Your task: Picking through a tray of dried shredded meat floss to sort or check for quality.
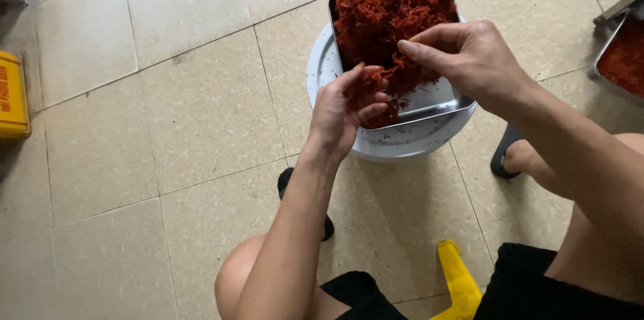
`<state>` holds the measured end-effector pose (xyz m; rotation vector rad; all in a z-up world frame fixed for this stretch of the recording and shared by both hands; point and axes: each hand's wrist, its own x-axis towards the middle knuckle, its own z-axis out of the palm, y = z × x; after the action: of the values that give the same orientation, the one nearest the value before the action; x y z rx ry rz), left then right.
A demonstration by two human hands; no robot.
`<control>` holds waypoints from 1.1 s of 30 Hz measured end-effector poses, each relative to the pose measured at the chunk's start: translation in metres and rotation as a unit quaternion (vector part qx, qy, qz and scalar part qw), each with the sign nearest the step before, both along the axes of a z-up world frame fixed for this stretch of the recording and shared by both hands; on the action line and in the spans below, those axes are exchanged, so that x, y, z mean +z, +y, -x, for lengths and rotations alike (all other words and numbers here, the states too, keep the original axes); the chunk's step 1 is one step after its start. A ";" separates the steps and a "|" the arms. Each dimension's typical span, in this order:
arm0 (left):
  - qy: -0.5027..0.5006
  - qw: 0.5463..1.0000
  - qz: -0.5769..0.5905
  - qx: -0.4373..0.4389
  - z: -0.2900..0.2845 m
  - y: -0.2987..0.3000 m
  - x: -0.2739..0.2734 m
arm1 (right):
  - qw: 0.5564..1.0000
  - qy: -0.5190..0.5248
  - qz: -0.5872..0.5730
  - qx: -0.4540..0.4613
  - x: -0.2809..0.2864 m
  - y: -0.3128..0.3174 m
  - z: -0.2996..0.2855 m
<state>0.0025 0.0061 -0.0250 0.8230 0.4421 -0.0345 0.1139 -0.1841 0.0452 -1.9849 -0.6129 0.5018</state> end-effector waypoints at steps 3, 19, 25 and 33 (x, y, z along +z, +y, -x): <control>0.062 0.989 -0.135 -0.002 0.006 -0.013 0.044 | 1.000 -0.022 0.017 0.000 -0.002 0.000 0.000; -0.045 0.995 -0.084 0.003 0.000 -0.006 0.018 | 0.992 -0.068 -0.106 0.028 -0.003 -0.005 -0.006; -0.055 0.996 -0.066 -0.008 0.001 -0.007 0.017 | 0.998 -0.006 0.029 0.055 0.004 0.002 0.003; -0.049 0.996 -0.076 0.008 0.003 -0.003 0.020 | 0.998 -0.011 0.044 0.034 -0.004 -0.003 -0.003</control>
<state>-0.0009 0.0027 -0.0054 0.9662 0.3614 0.0550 0.1166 -0.1870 0.0410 -2.0597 -0.6847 0.5579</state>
